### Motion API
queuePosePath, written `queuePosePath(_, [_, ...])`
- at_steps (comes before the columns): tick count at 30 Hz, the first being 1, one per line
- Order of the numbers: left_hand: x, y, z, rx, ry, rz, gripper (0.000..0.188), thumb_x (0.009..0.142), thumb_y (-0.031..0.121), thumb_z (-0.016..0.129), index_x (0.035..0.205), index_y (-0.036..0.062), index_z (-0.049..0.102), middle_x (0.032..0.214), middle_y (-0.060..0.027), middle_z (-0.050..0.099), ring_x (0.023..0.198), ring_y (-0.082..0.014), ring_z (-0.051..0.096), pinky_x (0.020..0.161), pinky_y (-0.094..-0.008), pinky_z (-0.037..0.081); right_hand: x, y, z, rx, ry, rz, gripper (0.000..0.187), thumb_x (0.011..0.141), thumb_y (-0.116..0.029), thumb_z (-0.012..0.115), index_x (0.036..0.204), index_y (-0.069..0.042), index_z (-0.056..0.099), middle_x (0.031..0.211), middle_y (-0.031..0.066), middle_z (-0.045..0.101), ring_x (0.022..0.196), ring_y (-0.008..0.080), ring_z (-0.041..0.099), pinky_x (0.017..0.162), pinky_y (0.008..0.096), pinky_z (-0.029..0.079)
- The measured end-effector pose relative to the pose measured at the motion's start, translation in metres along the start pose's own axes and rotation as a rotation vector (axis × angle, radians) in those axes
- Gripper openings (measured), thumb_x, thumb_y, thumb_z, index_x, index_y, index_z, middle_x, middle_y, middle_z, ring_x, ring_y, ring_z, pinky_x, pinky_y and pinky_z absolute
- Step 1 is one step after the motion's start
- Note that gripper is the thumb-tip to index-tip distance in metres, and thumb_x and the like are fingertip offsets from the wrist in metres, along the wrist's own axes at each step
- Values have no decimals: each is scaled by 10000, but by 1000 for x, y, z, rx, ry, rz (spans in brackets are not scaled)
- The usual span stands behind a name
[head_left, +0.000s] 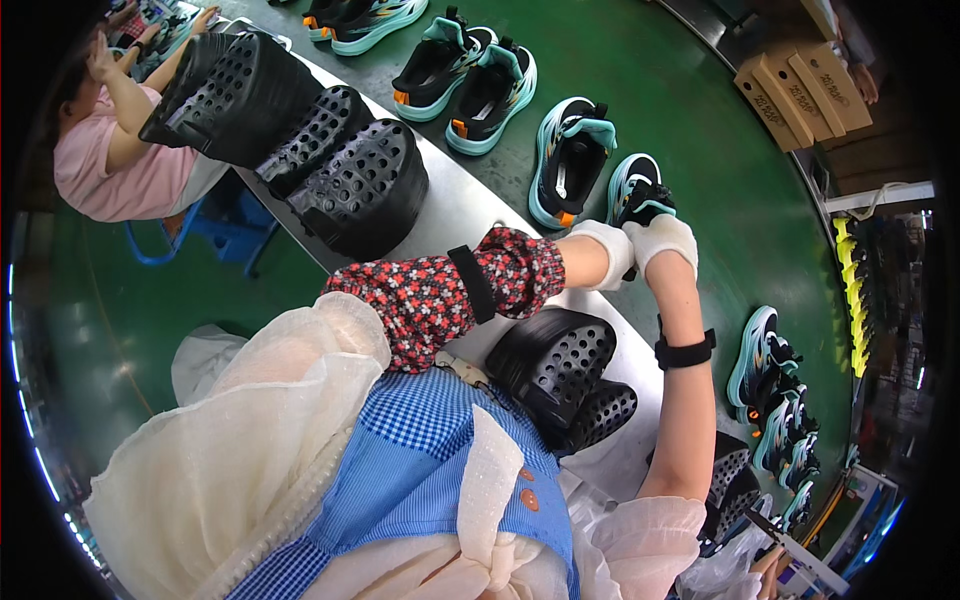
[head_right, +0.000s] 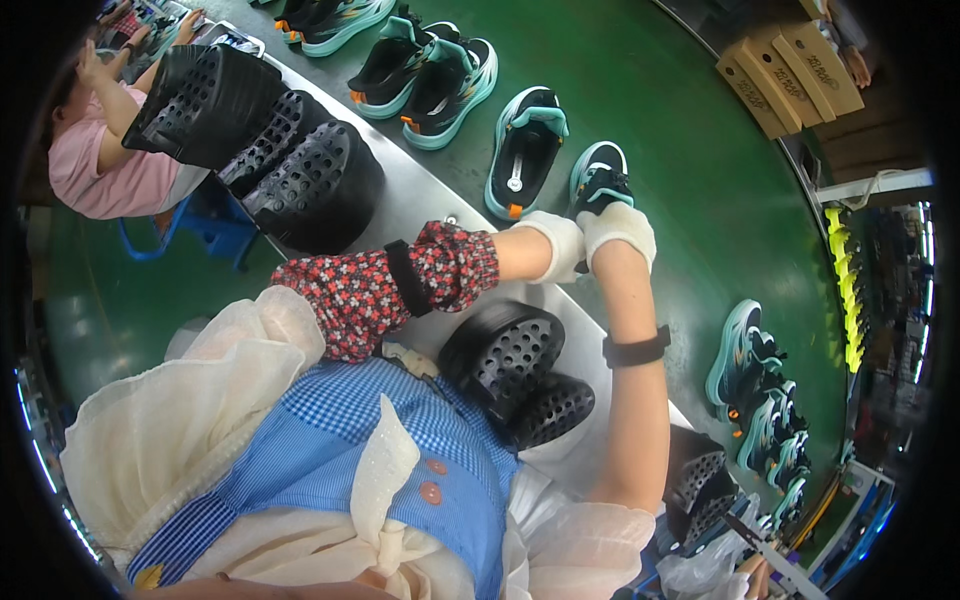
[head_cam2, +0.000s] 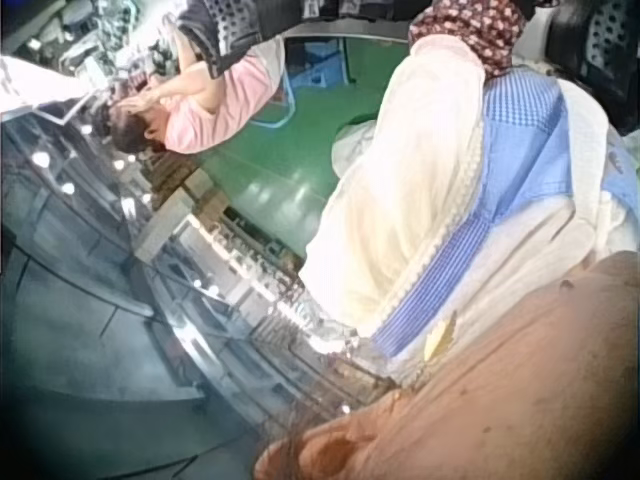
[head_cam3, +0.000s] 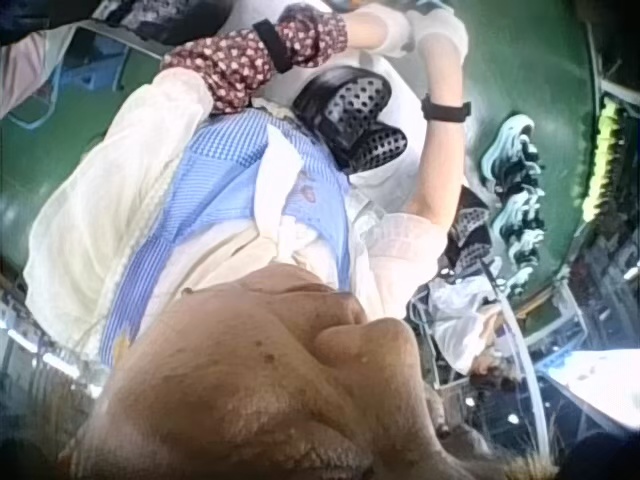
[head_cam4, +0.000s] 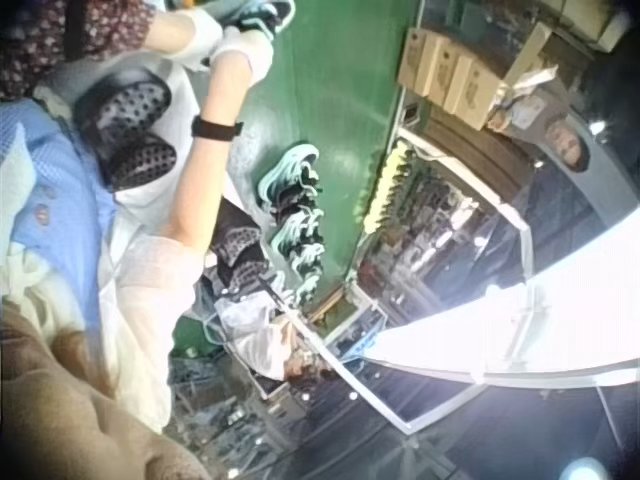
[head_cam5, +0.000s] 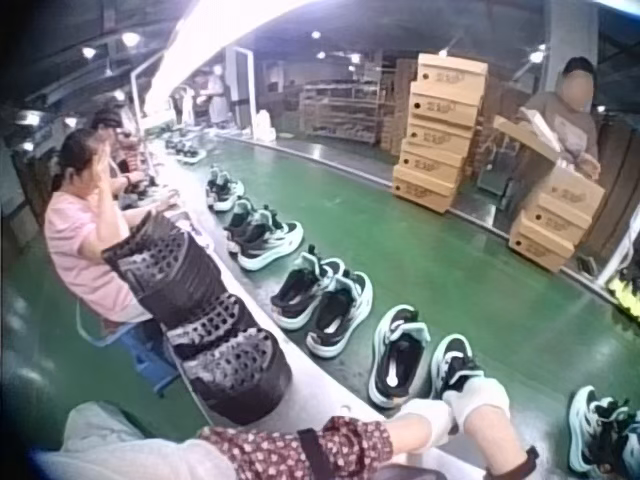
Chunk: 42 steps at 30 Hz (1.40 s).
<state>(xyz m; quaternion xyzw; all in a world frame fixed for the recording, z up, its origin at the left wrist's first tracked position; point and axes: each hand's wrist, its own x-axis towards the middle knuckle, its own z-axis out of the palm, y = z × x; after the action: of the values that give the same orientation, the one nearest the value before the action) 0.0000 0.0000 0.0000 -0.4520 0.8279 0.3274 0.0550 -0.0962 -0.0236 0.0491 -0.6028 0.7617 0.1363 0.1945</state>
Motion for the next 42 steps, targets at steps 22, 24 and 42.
queuePosePath(22, [-8,0,-7,120,23,-9,368,865,349,579,1041,56,715,1038,-169,697,948,-321,683,802,-413,538,-29,52,21,349,189,-246,435,877,-375,559,1170,-60,626,1125,199,654,1084,369,603,939,400,463])
queuePosePath(24, [-9,-4,-8,141,31,-34,376,865,354,578,1045,52,713,1041,-171,696,948,-321,684,804,-416,538,-64,79,34,427,321,-264,396,901,-331,545,1194,-74,615,1135,183,655,1091,354,605,949,391,455])
queuePosePath(42, [-42,-49,10,262,656,-151,354,803,226,666,1139,124,616,1075,-97,601,999,-317,576,839,-432,498,-173,170,236,587,855,136,196,902,-116,508,988,-34,664,914,172,647,888,362,586,825,443,458])
